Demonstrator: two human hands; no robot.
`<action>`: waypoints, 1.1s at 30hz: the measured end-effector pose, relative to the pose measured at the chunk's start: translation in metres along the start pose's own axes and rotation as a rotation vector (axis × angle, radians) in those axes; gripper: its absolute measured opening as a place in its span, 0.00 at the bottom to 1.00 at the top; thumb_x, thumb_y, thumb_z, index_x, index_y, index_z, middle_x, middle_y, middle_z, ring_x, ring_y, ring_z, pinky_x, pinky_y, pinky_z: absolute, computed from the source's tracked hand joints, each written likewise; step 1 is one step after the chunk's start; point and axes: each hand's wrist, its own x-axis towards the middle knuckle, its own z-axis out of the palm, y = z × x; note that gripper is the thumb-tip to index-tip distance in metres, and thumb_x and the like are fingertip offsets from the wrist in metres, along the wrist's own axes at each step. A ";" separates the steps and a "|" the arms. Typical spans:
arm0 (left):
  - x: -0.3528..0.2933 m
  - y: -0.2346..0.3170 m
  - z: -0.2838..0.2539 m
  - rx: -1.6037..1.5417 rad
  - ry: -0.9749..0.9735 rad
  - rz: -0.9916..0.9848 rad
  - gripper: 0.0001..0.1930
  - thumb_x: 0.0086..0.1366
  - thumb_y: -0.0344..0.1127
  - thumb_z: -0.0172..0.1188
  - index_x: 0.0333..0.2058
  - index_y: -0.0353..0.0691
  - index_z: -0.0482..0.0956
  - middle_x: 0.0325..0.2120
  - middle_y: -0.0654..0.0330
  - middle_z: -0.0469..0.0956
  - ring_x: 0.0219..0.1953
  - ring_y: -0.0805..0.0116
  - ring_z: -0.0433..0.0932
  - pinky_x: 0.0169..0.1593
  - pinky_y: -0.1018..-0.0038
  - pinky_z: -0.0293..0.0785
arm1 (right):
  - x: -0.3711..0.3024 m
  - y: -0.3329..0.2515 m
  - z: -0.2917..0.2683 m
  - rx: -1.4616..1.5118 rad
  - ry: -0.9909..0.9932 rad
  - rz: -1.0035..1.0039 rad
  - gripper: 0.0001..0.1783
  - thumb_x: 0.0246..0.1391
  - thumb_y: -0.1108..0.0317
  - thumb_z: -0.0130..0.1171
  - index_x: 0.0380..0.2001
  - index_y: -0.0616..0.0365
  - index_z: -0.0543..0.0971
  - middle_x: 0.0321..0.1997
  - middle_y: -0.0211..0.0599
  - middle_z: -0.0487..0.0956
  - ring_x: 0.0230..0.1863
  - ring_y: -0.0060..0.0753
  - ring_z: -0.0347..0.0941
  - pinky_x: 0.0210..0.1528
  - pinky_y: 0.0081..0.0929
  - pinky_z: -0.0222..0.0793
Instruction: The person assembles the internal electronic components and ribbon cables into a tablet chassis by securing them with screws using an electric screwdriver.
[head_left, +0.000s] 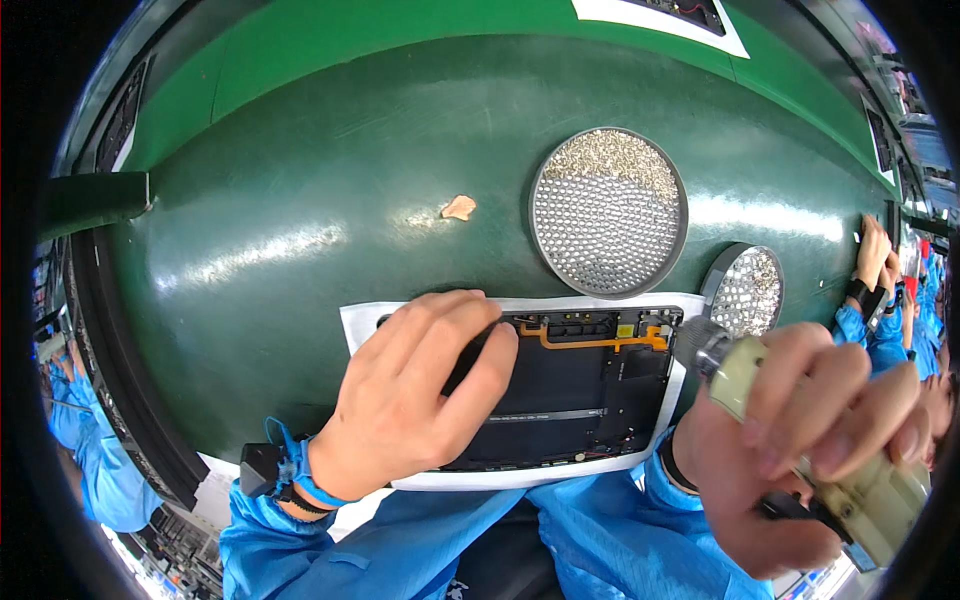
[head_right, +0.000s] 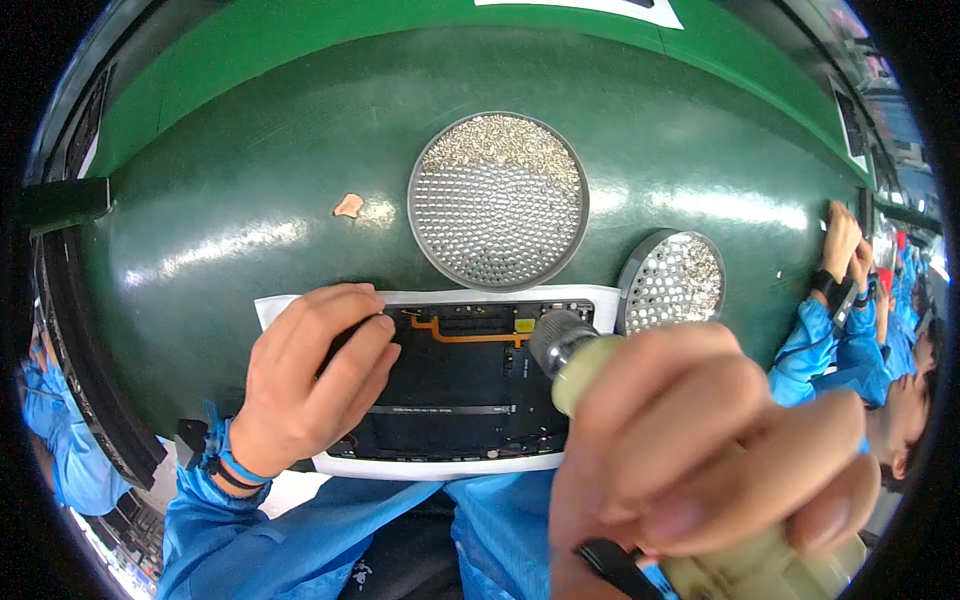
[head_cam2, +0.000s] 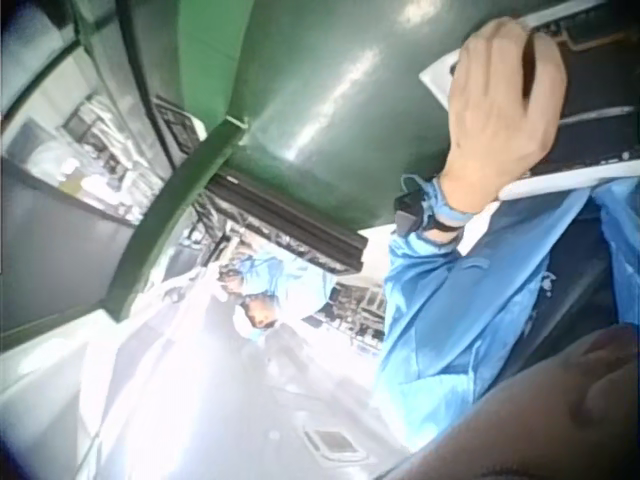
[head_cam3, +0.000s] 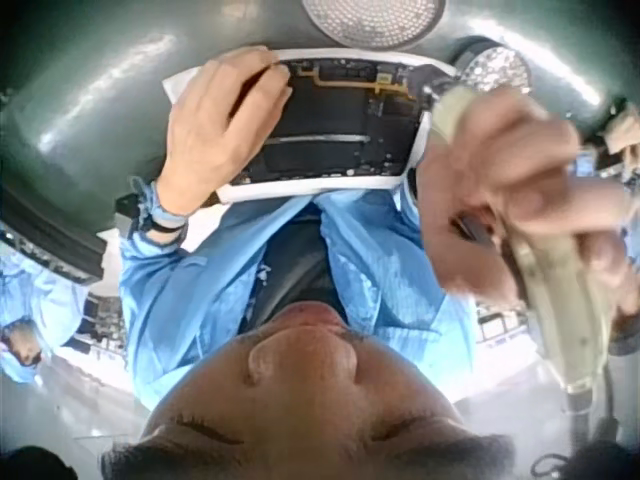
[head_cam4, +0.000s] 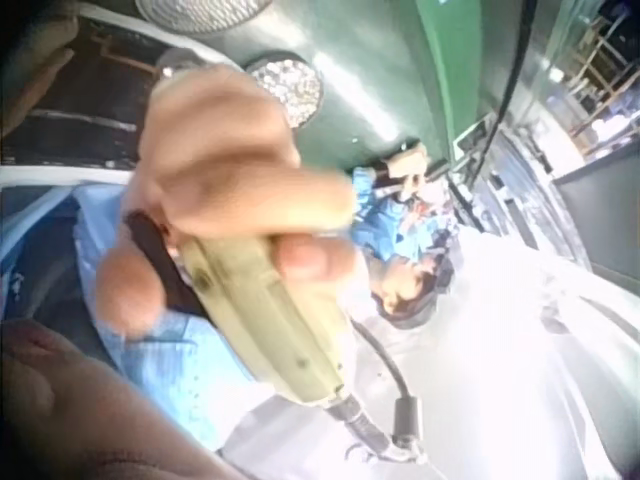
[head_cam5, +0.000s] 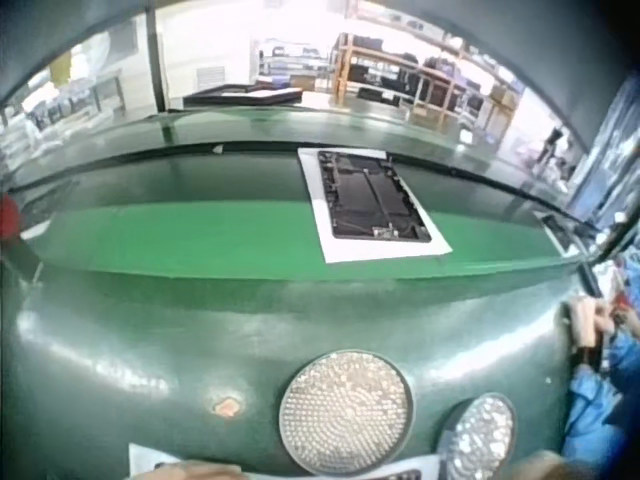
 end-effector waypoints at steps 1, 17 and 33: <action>-0.001 -0.002 0.002 0.026 0.011 0.056 0.21 0.49 0.23 0.75 0.45 0.32 0.84 0.46 0.46 0.81 0.47 0.47 0.84 0.46 0.59 0.84 | -0.003 0.005 0.003 0.000 -0.017 0.009 0.37 0.53 0.62 0.80 0.53 0.59 0.63 0.40 0.30 0.69 0.25 0.18 0.69 0.27 0.18 0.66; -0.006 0.000 0.010 -0.066 -0.027 -0.075 0.27 0.43 0.23 0.71 0.47 0.34 0.89 0.47 0.49 0.81 0.47 0.50 0.77 0.50 0.59 0.77 | -0.012 0.032 0.002 0.023 -0.185 0.145 0.39 0.55 0.61 0.80 0.57 0.58 0.61 0.42 0.30 0.69 0.25 0.18 0.68 0.27 0.16 0.69; -0.006 -0.001 0.012 -0.129 -0.028 -0.095 0.27 0.43 0.21 0.70 0.48 0.33 0.90 0.49 0.49 0.81 0.48 0.50 0.76 0.51 0.59 0.76 | -0.016 0.036 0.012 0.048 -0.111 0.114 0.38 0.55 0.62 0.79 0.56 0.58 0.62 0.41 0.31 0.68 0.26 0.18 0.67 0.27 0.18 0.67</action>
